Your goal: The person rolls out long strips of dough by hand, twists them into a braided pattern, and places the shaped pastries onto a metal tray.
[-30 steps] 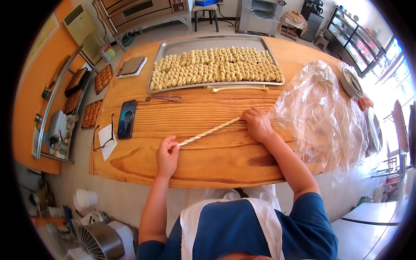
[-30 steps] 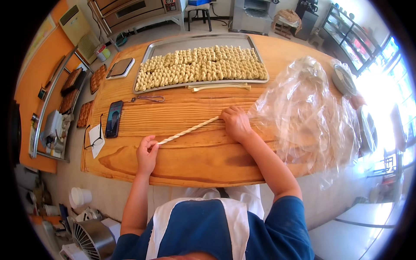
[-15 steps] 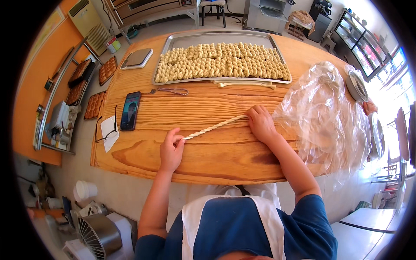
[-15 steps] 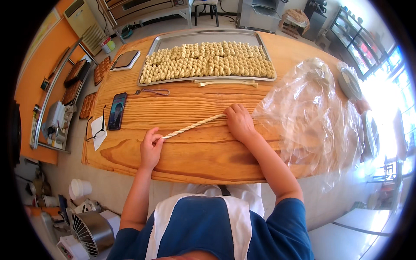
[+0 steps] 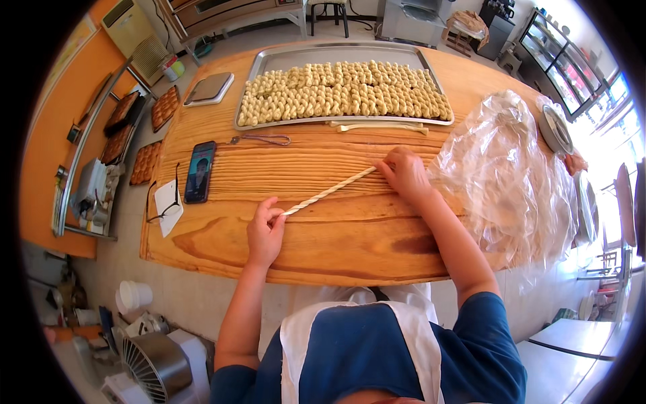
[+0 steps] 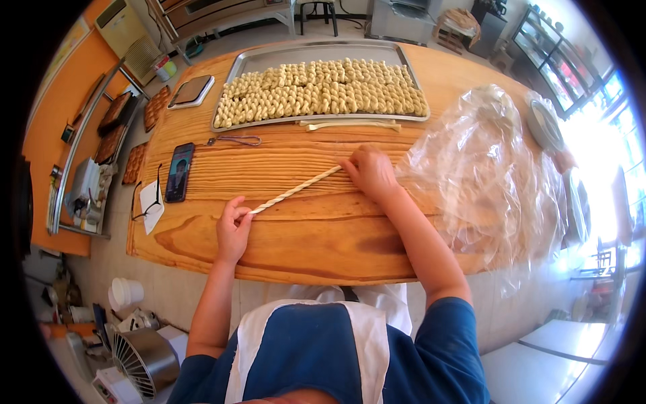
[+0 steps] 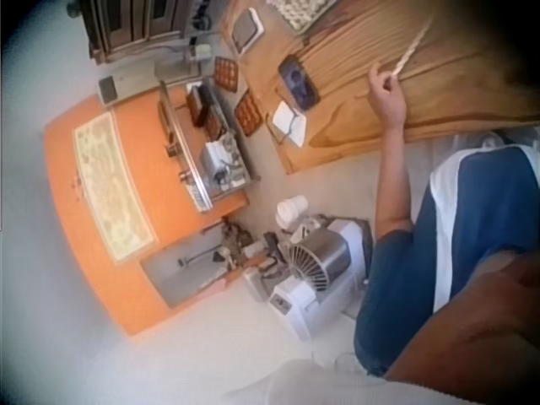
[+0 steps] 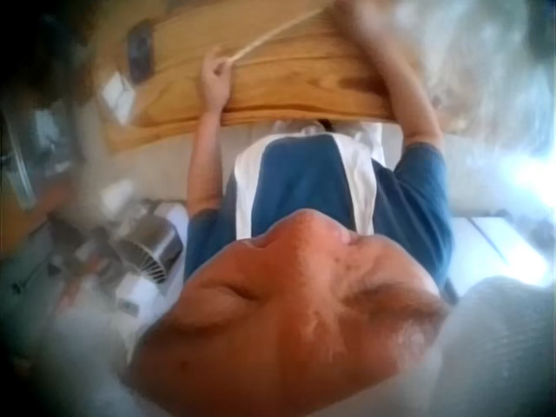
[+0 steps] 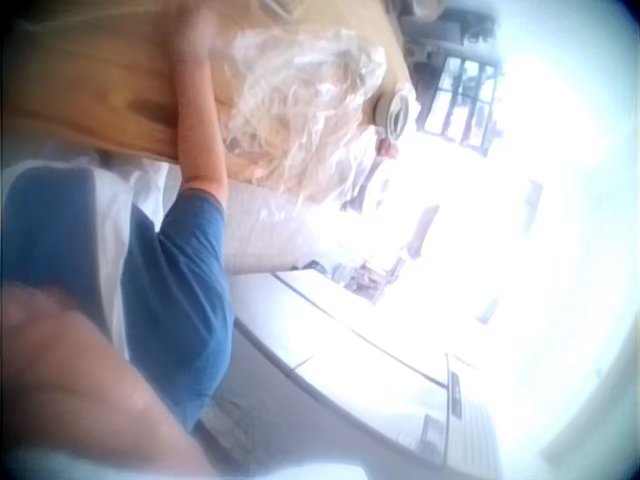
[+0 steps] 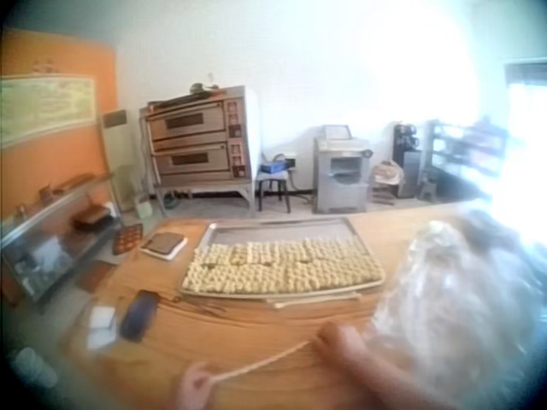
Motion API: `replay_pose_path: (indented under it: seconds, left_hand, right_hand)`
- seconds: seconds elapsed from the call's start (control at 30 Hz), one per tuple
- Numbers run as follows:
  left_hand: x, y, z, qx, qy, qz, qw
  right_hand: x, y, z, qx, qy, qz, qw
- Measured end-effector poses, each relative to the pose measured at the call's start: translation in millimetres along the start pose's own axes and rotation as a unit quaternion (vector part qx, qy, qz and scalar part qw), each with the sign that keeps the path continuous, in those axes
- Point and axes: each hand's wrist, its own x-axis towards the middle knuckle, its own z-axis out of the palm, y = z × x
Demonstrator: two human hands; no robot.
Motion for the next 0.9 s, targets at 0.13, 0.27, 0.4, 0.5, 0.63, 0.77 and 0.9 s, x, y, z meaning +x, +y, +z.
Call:
replay_pose_path:
  seconds: [0.13, 0.27, 0.4, 0.5, 0.63, 0.77, 0.9]
  left_hand:
    - [4.8, 6.9, 0.4, -0.009, -0.007, 0.009, 1.000]
    - [2.8, 3.1, 2.5, 0.000, 0.007, 0.017, 1.000]
    - [0.6, 3.8, 0.2, 0.008, 0.009, 0.020, 1.000]
    - [1.8, 4.4, 0.4, 0.007, -0.008, 0.016, 1.000]
    - [1.5, 8.5, -1.0, 0.013, -0.014, 0.013, 1.000]
    - [4.0, 4.3, 0.8, 0.015, -0.010, 0.012, 1.000]
    - [4.8, 5.7, -0.3, -0.008, -0.008, 0.012, 1.000]
  right_hand:
    - [23.0, -1.2, 27.2, -0.109, 0.071, 0.054, 0.990]
    - [8.9, -7.3, 18.2, -0.114, 0.028, 0.028, 0.993]
    - [-64.4, -20.0, -12.8, -0.113, -0.112, -0.047, 0.986]
    - [-101.0, -28.4, -25.0, -0.088, -0.067, -0.035, 0.993]
    - [-102.8, -25.5, -26.2, -0.067, 0.000, -0.055, 0.996]
    - [-75.1, -18.9, -27.0, -0.076, 0.027, -0.091, 0.993]
    - [-37.0, -3.9, -15.4, -0.086, 0.068, -0.085, 0.990]
